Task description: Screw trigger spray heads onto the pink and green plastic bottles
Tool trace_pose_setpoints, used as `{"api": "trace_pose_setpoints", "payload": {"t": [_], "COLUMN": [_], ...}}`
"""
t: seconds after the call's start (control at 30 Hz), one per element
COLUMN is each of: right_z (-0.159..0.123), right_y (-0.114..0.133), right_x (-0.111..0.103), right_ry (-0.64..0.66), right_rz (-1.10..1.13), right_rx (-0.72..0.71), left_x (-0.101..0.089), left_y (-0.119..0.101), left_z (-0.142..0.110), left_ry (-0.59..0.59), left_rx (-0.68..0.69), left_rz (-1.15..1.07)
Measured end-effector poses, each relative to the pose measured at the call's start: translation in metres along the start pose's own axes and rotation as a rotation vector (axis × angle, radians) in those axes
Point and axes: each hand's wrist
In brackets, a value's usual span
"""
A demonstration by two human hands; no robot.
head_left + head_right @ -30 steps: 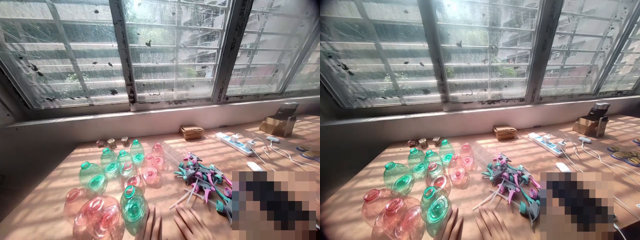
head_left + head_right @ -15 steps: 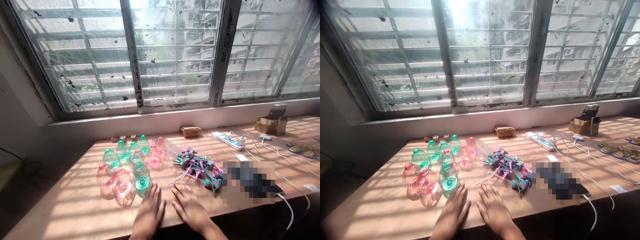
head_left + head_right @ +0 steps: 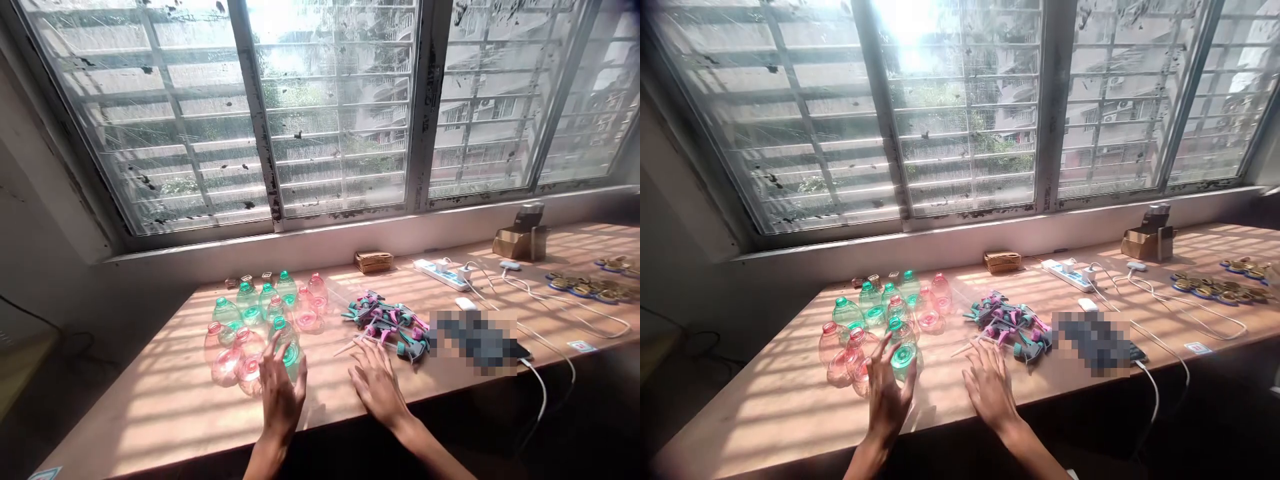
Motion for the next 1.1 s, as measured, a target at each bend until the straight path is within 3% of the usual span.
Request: {"api": "trace_pose_setpoints", "payload": {"t": [0.1,0.27,0.43,0.5,0.6,0.73,0.87,0.97,1.1], "right_z": [-0.003,-0.006,-0.018,-0.027,-0.038,-0.043,-0.048,-0.055,-0.061], "right_y": [-0.006,-0.039,-0.083,-0.095,-0.105,-0.105,-0.089,-0.074,-0.068], "right_x": [-0.007,-0.026,-0.036,-0.034,-0.033,-0.045,-0.057,-0.061,-0.064], "right_ry": [-0.156,-0.314,-0.326,-0.284,-0.187,-0.046,0.007,-0.048,-0.264], "right_rz": [0.009,-0.002,-0.082,-0.087,-0.059,0.015,0.094,0.147,0.166], "right_rx": [0.041,0.082,0.176,0.180,0.146,0.081,0.041,0.042,0.206], "left_x": [0.004,0.026,0.022,0.018,0.020,0.030,0.026,0.018,0.012], "left_y": [0.003,0.016,0.018,0.017,0.017,0.022,0.023,0.017,0.005], "left_z": [0.026,0.044,0.019,0.001,-0.026,-0.044,-0.039,-0.037,-0.042], "left_ry": [-0.066,-0.008,0.111,0.164,0.193,0.225,0.274,0.282,0.280], "left_rx": [-0.045,-0.109,-0.117,-0.117,-0.220,-0.334,-0.261,-0.150,-0.005], "left_rz": [-0.027,-0.080,-0.204,-0.261,-0.287,-0.290,-0.300,-0.260,-0.120]}}
Point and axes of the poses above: each hand's wrist, its own z-axis towards the middle knuckle, its own x-axis out of the palm, y = z × x, and after that the axes turned 3 degrees about y, right-handed
